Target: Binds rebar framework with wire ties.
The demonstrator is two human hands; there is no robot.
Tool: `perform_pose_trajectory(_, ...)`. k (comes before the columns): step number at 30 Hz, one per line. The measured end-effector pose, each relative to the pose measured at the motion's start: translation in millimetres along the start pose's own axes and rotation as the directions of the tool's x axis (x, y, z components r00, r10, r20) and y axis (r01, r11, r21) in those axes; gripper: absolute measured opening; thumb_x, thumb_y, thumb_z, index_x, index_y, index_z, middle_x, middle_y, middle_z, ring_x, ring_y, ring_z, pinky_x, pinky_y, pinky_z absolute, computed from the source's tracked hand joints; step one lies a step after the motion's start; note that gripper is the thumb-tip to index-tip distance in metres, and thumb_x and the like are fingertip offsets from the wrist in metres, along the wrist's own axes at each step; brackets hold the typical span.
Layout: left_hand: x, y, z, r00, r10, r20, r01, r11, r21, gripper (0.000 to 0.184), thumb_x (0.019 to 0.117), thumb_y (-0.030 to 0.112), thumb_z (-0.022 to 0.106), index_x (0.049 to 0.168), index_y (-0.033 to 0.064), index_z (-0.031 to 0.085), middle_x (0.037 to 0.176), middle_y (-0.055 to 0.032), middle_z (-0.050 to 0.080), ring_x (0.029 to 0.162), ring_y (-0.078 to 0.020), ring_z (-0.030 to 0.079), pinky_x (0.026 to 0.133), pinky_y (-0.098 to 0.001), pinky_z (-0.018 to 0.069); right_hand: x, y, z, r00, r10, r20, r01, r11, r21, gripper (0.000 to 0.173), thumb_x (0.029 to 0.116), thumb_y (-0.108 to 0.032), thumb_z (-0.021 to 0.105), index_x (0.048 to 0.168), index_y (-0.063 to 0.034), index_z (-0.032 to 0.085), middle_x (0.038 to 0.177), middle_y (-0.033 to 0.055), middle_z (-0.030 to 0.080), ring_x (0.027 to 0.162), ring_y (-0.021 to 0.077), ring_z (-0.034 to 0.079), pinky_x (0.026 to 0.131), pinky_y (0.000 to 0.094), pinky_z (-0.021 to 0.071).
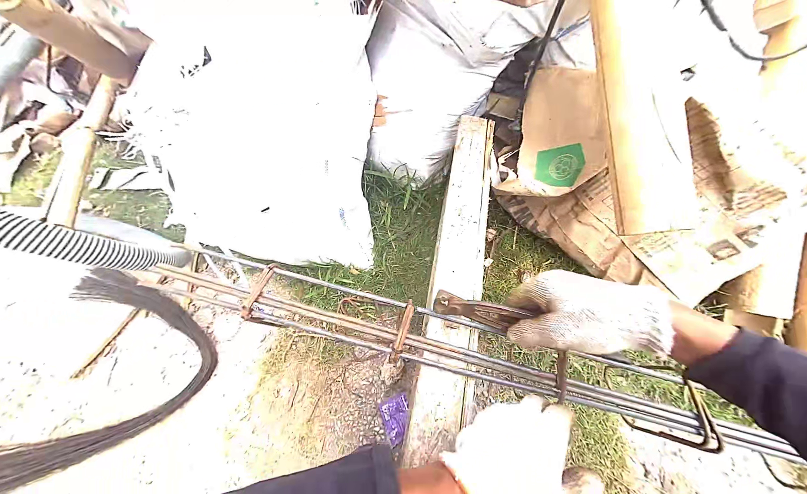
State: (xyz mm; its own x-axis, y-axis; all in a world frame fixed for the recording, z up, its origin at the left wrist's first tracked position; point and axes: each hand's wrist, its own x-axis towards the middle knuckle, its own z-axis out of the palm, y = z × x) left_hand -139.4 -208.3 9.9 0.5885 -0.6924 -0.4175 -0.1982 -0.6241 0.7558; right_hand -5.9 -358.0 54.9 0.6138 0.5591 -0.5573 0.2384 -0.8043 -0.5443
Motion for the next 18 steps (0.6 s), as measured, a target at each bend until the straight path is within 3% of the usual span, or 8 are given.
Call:
perform_pose_trajectory(2,-1.1,-2.1,7.7,0.999,-0.044,0.024,0.046,0.993,-0.111,0.052,0.1013,0.044,0.056,0.140,0.0099,0.059,0.140,-0.0163,0.060,0.119,-0.0323,0.064,0.097,-0.0533,0.0527,15.0,-1.1,0.9,1.000,-0.027,-0.002,0.027,0.999,-0.029,0.016,0.0914,-0.030,0.073,0.079,-0.0206,0.072,0.062,-0.0032,0.061,0.054,0.0097,0.056,0.050,0.0328,0.0458)
perform_pose_trajectory(5,-1.2,-6.4,16.9,0.996,-0.085,0.033,0.090,0.976,-0.201,0.048,0.0997,0.044,0.058,0.133,0.0095,0.064,0.133,-0.0161,0.063,0.116,-0.0308,0.065,0.097,-0.0525,0.0528,28.3,-1.5,-0.6,0.999,-0.040,0.007,0.041,0.998,-0.043,0.017,0.0915,-0.032,0.074,0.079,-0.0209,0.072,0.063,-0.0036,0.062,0.056,0.0097,0.057,0.052,0.0336,0.0469)
perform_pose_trajectory(11,0.9,-4.3,15.5,0.971,-0.237,0.043,0.238,0.919,-0.314,0.065,0.0937,0.050,0.065,0.146,0.0144,0.053,0.143,-0.0176,0.054,0.111,-0.0300,0.066,0.092,-0.0509,0.0554,33.3,-4.3,0.8,0.999,-0.031,0.025,0.032,0.999,-0.022,0.016,0.0926,-0.031,0.073,0.081,-0.0210,0.073,0.065,-0.0037,0.063,0.055,0.0094,0.057,0.052,0.0316,0.0464)
perform_pose_trajectory(13,2.3,-4.4,15.0,0.955,-0.297,-0.003,0.277,0.892,-0.356,0.065,0.0909,0.052,0.067,0.144,0.0155,0.055,0.144,-0.0159,0.053,0.106,-0.0265,0.067,0.090,-0.0472,0.0570,35.2,-4.9,0.7,0.999,-0.048,0.021,0.048,0.999,-0.020,0.016,0.0924,-0.031,0.073,0.081,-0.0202,0.072,0.065,-0.0035,0.063,0.056,0.0094,0.057,0.052,0.0320,0.0469)
perform_pose_trajectory(18,9.0,-6.8,22.4,0.938,-0.345,-0.034,0.299,0.855,-0.423,0.066,0.0877,0.050,0.071,0.141,0.0142,0.056,0.144,-0.0132,0.053,0.110,-0.0226,0.067,0.094,-0.0442,0.0567,31.6,-4.8,0.1,0.996,-0.095,-0.001,0.094,0.992,-0.080,0.013,0.0899,-0.030,0.076,0.082,-0.0194,0.073,0.069,-0.0031,0.063,0.063,0.0107,0.058,0.059,0.0368,0.0469)
